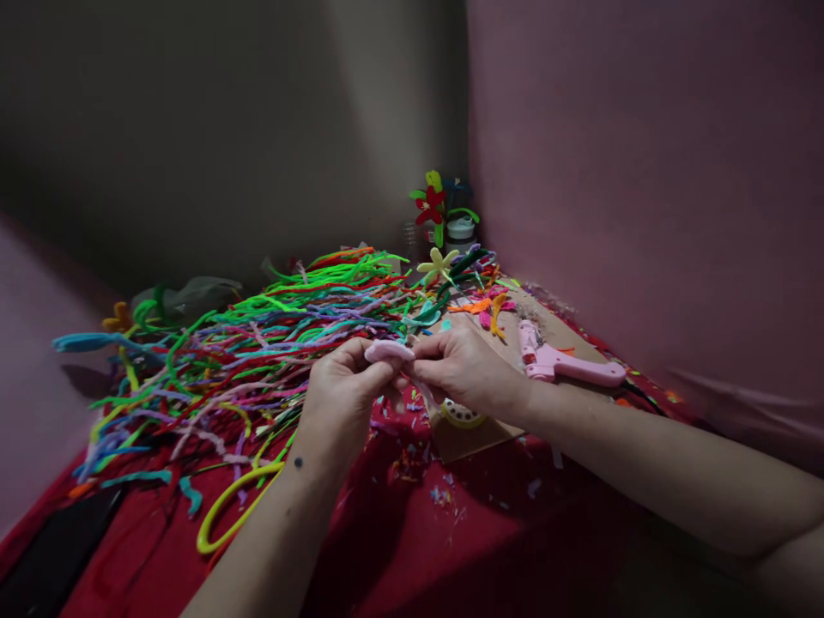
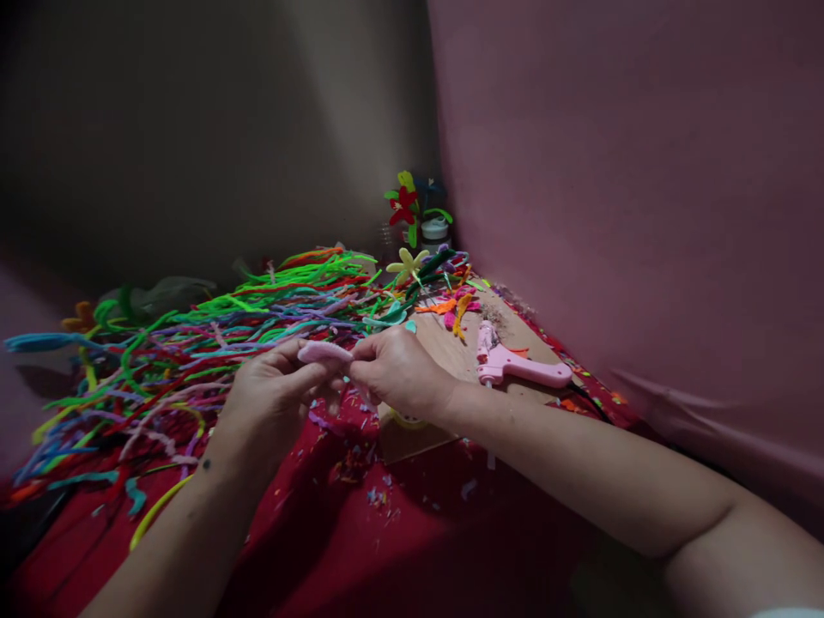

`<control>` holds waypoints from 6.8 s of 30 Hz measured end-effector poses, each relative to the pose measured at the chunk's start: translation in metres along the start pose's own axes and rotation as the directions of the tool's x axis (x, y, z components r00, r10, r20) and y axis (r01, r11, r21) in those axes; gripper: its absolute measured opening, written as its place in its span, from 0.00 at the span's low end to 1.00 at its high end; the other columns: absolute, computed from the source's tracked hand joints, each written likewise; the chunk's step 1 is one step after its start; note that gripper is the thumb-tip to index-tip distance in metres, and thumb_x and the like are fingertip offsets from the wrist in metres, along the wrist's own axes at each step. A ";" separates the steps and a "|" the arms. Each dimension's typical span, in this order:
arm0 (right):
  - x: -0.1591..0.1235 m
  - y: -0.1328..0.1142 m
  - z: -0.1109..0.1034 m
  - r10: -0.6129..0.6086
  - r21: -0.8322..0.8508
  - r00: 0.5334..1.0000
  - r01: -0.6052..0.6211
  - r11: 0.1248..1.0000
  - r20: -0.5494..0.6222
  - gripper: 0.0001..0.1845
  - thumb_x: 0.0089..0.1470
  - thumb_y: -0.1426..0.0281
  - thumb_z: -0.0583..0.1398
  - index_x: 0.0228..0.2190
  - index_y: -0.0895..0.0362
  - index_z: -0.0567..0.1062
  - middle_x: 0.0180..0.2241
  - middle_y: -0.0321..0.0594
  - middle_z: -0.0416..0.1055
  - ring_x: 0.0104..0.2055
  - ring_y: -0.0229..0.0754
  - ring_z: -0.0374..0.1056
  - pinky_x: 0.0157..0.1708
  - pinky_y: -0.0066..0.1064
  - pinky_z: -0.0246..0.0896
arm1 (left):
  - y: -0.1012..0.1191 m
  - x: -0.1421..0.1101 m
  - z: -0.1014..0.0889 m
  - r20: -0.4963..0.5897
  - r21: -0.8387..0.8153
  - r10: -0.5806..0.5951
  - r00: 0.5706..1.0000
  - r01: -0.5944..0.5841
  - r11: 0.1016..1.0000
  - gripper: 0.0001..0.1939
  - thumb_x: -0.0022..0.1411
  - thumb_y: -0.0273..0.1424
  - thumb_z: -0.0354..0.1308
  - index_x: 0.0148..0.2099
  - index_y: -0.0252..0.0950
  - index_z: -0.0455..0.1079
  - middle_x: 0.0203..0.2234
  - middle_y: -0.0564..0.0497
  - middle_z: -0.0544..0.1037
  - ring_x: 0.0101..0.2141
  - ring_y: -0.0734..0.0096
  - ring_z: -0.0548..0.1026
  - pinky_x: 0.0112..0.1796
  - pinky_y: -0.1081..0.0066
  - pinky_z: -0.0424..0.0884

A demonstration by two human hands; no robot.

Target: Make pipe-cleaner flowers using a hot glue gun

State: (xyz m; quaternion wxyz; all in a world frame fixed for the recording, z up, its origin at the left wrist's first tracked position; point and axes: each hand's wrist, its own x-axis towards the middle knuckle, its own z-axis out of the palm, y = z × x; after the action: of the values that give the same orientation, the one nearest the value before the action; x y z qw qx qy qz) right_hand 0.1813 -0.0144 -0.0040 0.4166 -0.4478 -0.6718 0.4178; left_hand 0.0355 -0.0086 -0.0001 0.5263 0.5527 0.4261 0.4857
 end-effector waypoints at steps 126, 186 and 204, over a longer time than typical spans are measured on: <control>0.023 0.046 -0.015 0.005 0.733 0.987 -0.121 0.670 0.158 0.13 0.45 0.66 0.64 0.32 0.62 0.78 0.19 0.34 0.68 0.12 0.26 0.52 0.11 0.22 0.43 | -0.012 0.010 -0.009 -0.004 -0.100 -0.097 0.995 0.096 0.990 0.17 0.54 0.41 0.58 0.23 0.34 0.62 0.09 0.60 0.61 0.08 0.83 0.56 0.09 0.81 0.50; 0.007 0.029 -0.006 0.110 0.669 0.987 -0.160 0.725 0.117 0.12 0.38 0.69 0.66 0.22 0.58 0.67 0.10 0.27 0.63 0.08 0.29 0.54 0.05 0.18 0.42 | -0.023 -0.004 0.011 -0.101 0.108 0.137 0.985 -0.126 0.986 0.05 0.49 0.30 0.63 0.29 0.35 0.74 0.16 0.56 0.69 0.18 0.80 0.61 0.19 0.77 0.57; 0.007 0.029 -0.003 0.013 0.772 0.986 -0.139 0.620 0.167 0.17 0.37 0.68 0.68 0.24 0.58 0.64 0.10 0.24 0.62 0.08 0.26 0.49 0.06 0.17 0.40 | -0.021 -0.005 0.012 -0.040 -0.098 0.081 0.996 -0.085 0.992 0.04 0.48 0.28 0.64 0.29 0.33 0.74 0.17 0.55 0.71 0.19 0.80 0.64 0.20 0.78 0.60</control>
State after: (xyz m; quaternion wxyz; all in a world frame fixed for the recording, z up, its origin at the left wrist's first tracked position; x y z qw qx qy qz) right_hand 0.1894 -0.0002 -0.0291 0.5014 -0.2193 -0.4328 0.7163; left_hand 0.0472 -0.0139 -0.0212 0.5246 0.5343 0.3874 0.5377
